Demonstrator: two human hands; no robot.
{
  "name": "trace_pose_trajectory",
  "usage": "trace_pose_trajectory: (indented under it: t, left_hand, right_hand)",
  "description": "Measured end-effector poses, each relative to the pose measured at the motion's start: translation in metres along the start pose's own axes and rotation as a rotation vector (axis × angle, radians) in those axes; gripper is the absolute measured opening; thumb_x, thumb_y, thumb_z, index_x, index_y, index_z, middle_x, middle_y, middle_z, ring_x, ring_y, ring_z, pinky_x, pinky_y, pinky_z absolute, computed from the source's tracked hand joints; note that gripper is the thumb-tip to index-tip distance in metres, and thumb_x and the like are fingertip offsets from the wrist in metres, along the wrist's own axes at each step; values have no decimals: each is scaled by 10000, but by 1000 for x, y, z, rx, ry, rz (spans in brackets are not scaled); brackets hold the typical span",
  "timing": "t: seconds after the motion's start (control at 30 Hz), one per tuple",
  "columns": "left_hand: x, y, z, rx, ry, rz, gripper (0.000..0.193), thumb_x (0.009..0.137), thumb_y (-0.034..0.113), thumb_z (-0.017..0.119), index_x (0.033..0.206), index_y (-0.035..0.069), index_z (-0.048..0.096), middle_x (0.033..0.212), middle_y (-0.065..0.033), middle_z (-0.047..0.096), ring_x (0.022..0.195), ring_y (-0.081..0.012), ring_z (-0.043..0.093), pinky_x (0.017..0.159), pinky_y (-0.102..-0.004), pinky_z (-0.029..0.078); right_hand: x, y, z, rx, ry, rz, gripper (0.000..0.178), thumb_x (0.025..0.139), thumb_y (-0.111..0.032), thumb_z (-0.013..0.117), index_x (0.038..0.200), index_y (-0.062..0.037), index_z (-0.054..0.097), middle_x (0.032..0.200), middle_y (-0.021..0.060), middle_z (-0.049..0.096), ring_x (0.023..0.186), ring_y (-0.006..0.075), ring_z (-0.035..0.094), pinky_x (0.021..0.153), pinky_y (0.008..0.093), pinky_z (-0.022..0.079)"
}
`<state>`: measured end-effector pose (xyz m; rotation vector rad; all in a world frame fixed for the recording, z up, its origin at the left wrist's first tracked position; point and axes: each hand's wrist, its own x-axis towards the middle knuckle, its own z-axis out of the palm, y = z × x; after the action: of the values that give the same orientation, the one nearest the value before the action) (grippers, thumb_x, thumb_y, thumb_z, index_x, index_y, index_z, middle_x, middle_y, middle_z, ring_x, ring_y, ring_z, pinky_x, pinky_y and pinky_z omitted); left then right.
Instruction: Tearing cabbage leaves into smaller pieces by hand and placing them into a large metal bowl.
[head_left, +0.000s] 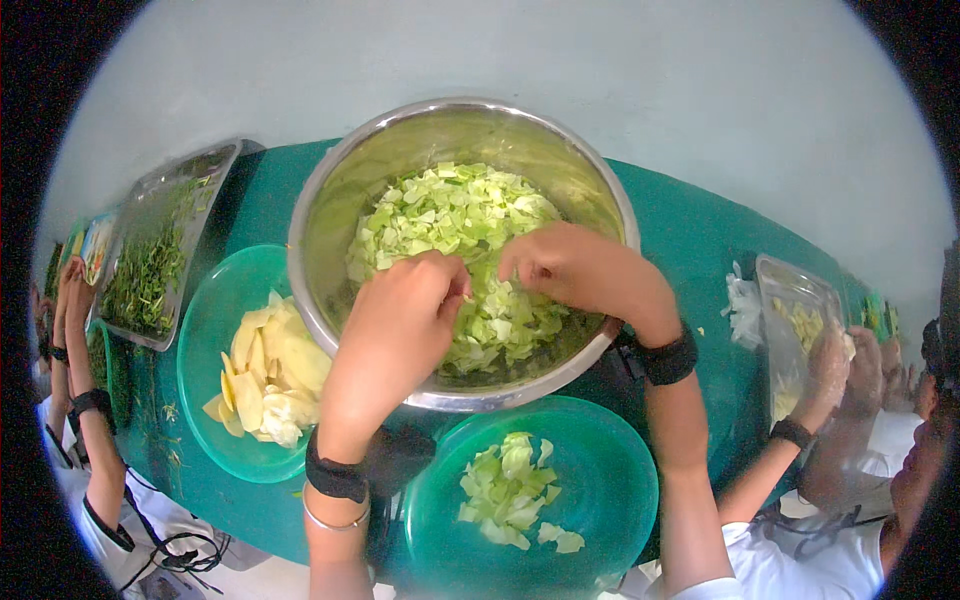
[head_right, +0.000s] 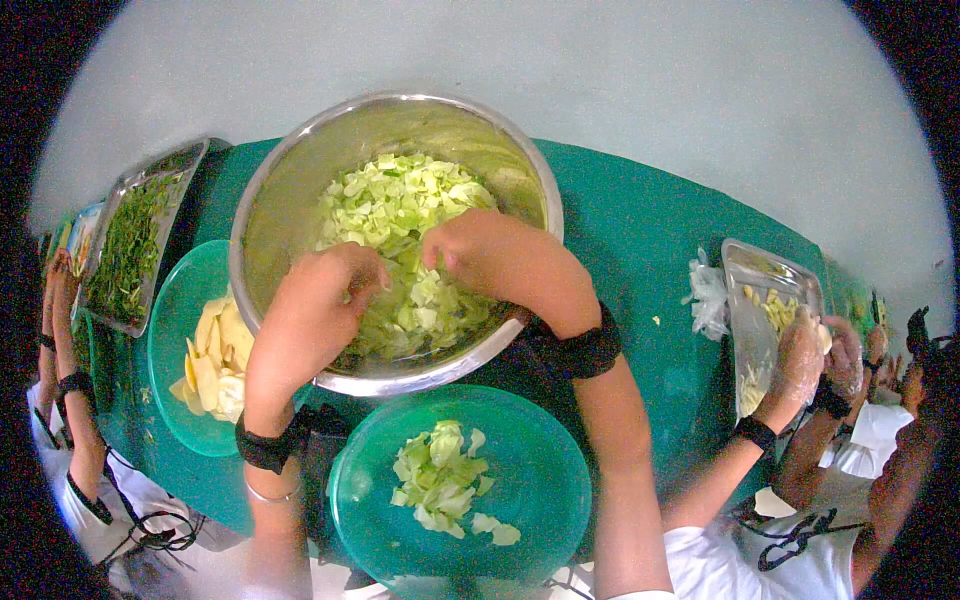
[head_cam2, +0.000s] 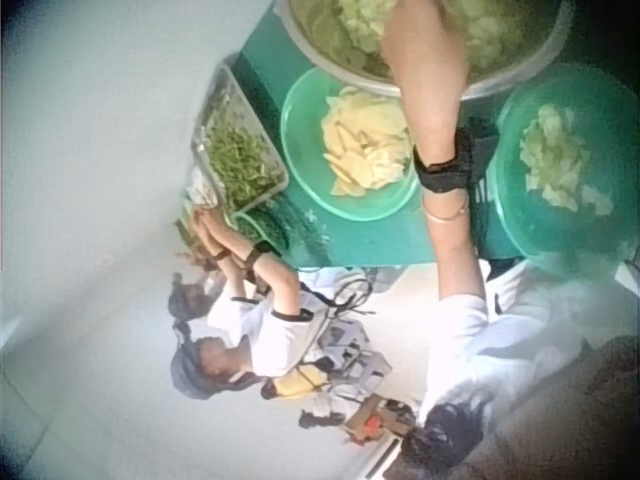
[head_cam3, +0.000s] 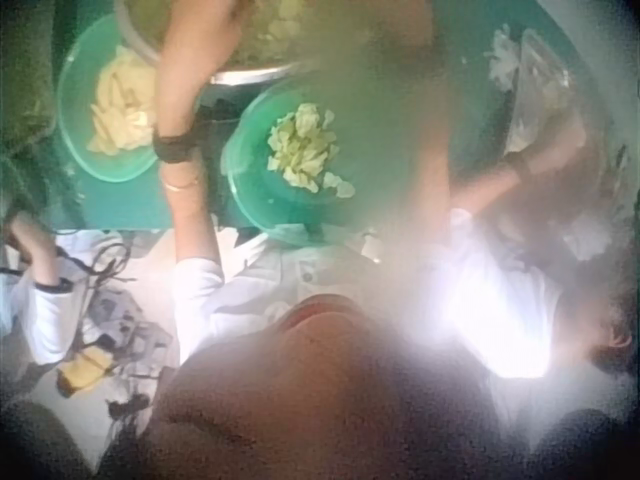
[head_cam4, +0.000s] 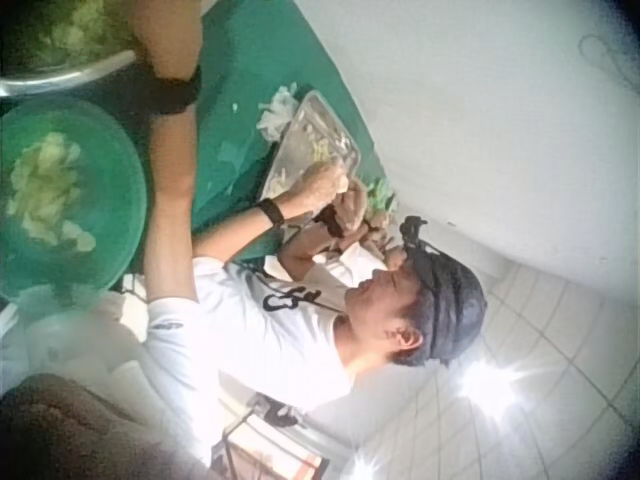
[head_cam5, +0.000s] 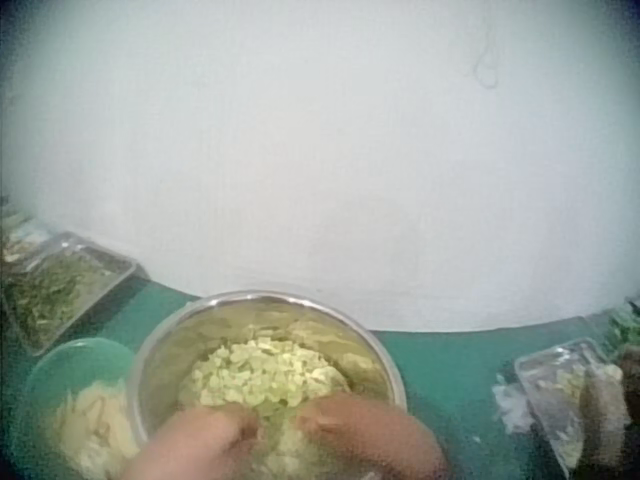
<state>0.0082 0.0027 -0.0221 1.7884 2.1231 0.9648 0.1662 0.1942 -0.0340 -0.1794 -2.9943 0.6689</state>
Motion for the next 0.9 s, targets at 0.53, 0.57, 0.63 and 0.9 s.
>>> trace_pose_trajectory:
  t: [0.53, 0.57, 0.63, 0.9]
  left_hand:
    - [9, 10, -10, -209, -81, -51, 94, 850, 28, 653, 936, -2, 633, 865, -181, 667, 816, -350, 666, 738, -411, 519]
    - [9, 11, -9, -243, -78, -65, 91, 850, 20, 655, 933, -4, 628, 860, -175, 664, 810, -338, 668, 729, -404, 519]
    - [9, 12, -9, -278, -74, -80, 89, 849, 11, 657, 930, -6, 624, 856, -170, 662, 804, -327, 669, 721, -398, 518]
    - [10, 21, -16, -293, -50, -203, 307, 854, 20, 688, 1146, 48, 596, 833, -155, 651, 739, -302, 651, 692, -386, 510]
  right_hand:
    - [5, -34, -23, 438, 298, 120, 146, 876, -54, 624, 1004, -17, 684, 915, 105, 728, 814, 196, 689, 768, 326, 543]
    - [4, -34, -24, 447, 302, 133, 141, 878, -54, 632, 1003, -14, 680, 921, 96, 731, 824, 191, 692, 776, 326, 547]
    - [5, -37, -29, 465, 292, 139, 135, 877, -60, 646, 1000, -15, 679, 926, 92, 729, 831, 190, 693, 783, 322, 549]
    - [5, -41, -36, 571, 214, 112, 143, 864, -41, 719, 1005, -36, 695, 958, 51, 707, 858, 151, 672, 789, 292, 538]
